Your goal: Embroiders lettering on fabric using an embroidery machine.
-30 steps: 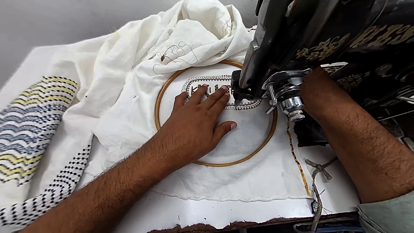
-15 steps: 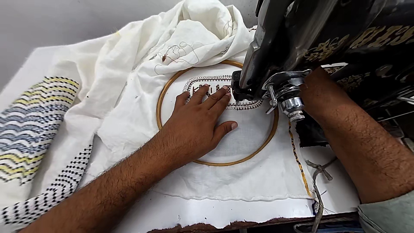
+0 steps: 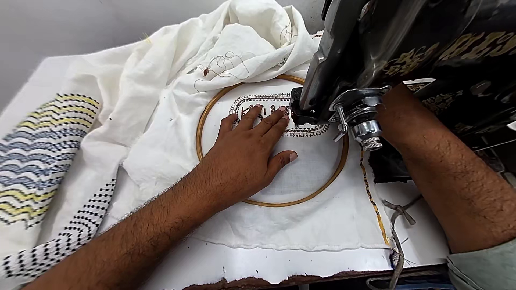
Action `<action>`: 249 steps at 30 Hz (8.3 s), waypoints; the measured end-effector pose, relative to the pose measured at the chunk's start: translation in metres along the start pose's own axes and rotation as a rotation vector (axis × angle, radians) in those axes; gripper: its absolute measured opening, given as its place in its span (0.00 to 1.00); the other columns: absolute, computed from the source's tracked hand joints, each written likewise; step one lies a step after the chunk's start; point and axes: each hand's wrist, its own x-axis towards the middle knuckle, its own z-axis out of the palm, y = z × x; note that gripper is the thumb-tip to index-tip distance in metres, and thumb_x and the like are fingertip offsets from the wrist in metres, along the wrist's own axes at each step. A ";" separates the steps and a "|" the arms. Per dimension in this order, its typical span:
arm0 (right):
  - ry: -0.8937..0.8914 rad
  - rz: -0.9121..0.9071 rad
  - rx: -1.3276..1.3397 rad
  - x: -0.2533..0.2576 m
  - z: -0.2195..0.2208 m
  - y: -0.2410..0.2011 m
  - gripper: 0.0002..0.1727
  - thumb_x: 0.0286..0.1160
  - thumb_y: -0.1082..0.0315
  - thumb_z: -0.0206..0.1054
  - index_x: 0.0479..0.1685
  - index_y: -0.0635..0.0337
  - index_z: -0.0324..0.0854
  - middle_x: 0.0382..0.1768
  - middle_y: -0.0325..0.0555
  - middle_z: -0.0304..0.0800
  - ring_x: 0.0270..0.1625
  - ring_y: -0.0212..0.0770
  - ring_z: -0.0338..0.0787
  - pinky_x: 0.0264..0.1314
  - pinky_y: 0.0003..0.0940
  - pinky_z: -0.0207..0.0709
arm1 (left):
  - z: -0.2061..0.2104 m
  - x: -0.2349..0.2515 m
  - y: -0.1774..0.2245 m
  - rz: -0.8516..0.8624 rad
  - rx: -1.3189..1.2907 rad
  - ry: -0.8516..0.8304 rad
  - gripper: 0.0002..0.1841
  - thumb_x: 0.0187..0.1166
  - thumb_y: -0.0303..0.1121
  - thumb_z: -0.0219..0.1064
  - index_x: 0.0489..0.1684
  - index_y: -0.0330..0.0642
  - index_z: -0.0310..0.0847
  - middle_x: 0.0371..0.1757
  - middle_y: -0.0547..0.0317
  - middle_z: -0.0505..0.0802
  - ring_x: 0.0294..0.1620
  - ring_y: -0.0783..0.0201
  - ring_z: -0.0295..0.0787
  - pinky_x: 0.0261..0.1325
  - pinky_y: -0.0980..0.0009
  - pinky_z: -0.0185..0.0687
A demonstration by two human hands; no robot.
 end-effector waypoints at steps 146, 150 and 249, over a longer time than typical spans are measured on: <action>0.042 -0.001 0.000 0.005 -0.006 0.003 0.13 0.77 0.73 0.67 0.50 0.79 0.82 0.54 0.74 0.85 0.64 0.64 0.83 0.64 0.61 0.69 | 0.012 0.008 0.000 -0.004 -0.015 0.039 0.44 0.86 0.69 0.37 0.89 0.44 0.66 0.92 0.57 0.69 0.93 0.52 0.58 0.88 0.38 0.48; 0.026 0.032 -0.012 0.006 -0.006 0.003 0.13 0.79 0.73 0.65 0.50 0.79 0.82 0.55 0.74 0.85 0.64 0.64 0.83 0.63 0.63 0.69 | 0.013 0.009 0.001 -0.005 -0.016 0.045 0.43 0.86 0.69 0.37 0.89 0.45 0.67 0.91 0.57 0.69 0.93 0.52 0.58 0.87 0.38 0.48; 0.004 -0.029 0.165 -0.001 0.012 0.010 0.12 0.82 0.78 0.63 0.56 0.81 0.80 0.57 0.74 0.85 0.63 0.56 0.83 0.70 0.47 0.70 | -0.042 0.014 -0.076 -0.198 0.086 0.086 0.23 0.87 0.52 0.61 0.55 0.38 0.84 0.40 0.46 0.93 0.44 0.44 0.93 0.46 0.39 0.84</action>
